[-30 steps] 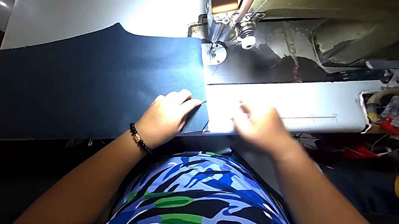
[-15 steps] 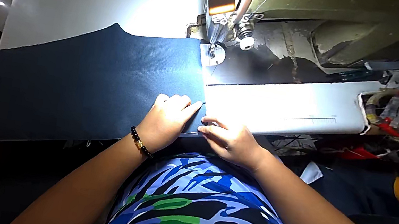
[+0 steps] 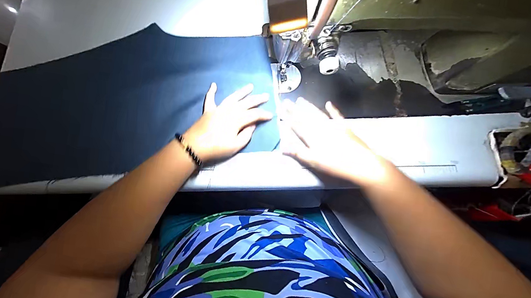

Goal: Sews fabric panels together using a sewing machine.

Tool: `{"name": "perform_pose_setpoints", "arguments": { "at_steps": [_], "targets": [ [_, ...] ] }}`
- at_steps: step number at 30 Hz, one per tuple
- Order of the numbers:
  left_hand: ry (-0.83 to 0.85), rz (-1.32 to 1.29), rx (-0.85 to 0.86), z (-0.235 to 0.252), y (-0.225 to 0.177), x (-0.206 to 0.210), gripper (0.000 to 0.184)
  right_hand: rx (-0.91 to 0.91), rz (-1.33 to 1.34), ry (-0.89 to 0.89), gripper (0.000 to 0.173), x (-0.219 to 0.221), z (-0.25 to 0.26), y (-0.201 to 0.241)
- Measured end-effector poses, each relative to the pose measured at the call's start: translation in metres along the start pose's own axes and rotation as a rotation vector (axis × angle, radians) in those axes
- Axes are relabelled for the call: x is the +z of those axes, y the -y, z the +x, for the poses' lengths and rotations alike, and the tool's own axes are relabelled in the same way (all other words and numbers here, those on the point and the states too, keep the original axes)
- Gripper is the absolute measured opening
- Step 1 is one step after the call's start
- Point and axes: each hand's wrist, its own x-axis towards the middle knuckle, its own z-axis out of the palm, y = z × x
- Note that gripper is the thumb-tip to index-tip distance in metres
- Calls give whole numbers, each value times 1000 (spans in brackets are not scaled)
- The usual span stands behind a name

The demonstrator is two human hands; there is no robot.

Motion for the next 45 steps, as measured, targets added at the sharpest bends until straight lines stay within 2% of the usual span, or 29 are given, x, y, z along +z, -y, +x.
{"name": "perform_pose_setpoints", "arguments": {
  "at_steps": [2, 5, 8, 11, 12, 15, 19, 29, 41, 45],
  "targets": [
    [30, -8, -30, 34, 17, -7, 45, 112, -21, 19, 67, -14, 27, -32],
    [-47, -13, 11, 67, 39, -7, 43, 208, 107, -188, 55, -27, 49, -60],
    [-60, -11, 17, 71, 41, -7, 41, 165, 210, -425, 36, -19, 50, -62],
    [-88, -28, 31, 67, 44, -3, 41, 36, 361, -538, 24, -8, 50, -59],
    [-71, -23, 27, 66, 44, -4, 46, -27, 411, -527, 22, -4, 51, -57],
    [3, 5, 6, 66, 41, -9, 61, -147, 373, -313, 30, -9, 51, -49],
    [15, 8, -6, 65, 37, -12, 64, -244, 331, -262, 32, -7, 52, -54],
    [-14, -6, 40, 65, 40, -10, 66, -266, 363, -262, 38, -8, 50, -59],
    [-14, -6, 56, 65, 41, -9, 69, -275, 344, -297, 35, -7, 49, -56],
    [-4, -7, 53, 65, 43, -9, 70, -265, 331, -369, 22, -8, 49, -52]
  ]
}}
